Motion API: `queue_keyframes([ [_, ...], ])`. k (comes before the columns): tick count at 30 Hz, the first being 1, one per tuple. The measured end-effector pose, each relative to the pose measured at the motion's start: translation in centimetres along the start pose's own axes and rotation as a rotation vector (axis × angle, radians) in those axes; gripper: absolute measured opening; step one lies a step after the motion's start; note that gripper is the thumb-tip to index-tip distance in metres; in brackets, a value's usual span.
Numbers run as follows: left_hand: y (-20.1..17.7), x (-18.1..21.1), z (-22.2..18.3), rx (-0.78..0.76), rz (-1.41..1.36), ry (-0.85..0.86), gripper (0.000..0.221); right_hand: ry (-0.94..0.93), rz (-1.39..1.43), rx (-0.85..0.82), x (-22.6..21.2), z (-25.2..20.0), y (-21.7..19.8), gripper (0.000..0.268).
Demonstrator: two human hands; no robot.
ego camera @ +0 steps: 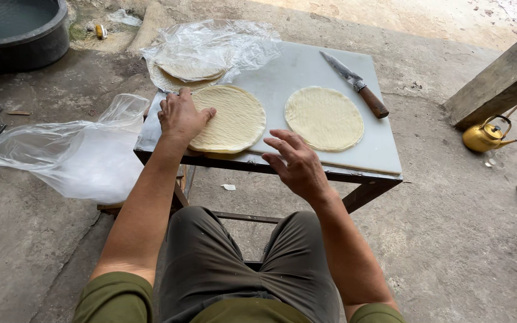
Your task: The person peels apart thin circular dough wrappers by hand, folding and stacking them on a table.
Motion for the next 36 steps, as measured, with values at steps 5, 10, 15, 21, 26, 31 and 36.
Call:
queue_keyframes([
  [5, -2.0, -1.1, -3.0, 0.367, -0.251, 0.16, 0.062, -0.256, -0.166, 0.032, -4.4, 3.1, 4.4, 0.04],
  [10, -0.7, -3.7, -13.3, 0.493, -0.877, 0.079, 0.038, -0.286, -0.154, -0.023, -4.8, 5.4, 7.3, 0.016],
  [15, 1.1, -3.1, -18.4, -0.128, -1.748, -0.058, 0.061, -0.258, -0.079, 0.113, -5.5, 4.6, 6.7, 0.012],
  [21, -0.7, -3.3, -19.4, -0.424, -2.264, -0.05, 0.082, -0.427, 0.174, 0.009, -9.9, -3.4, 4.4, 0.018],
  [26, 1.8, -4.1, -24.7, -0.471, -2.167, -0.188, 0.08, -0.231, 0.172, -0.112, -12.1, -7.8, 3.4, 0.037],
  [31, 3.6, -4.0, -30.6, -0.704, -2.291, 0.119, 0.086, -0.13, 0.2, -0.02, -14.6, -9.6, 5.1, 0.064],
  [36, 5.1, -3.7, -31.2, -0.666, -2.2, 0.146, 0.073, -0.084, 0.338, -0.009, -14.9, -10.5, 5.2, 0.061],
])
Point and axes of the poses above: each hand's wrist, its own z-axis towards the middle knuckle, its own y-axis out of the palm, x = y × z, the point moved 4 cm from there along z, towards the middle knuckle, and after that the axes turned 4 degrees about -z, right-handed, at the moved point
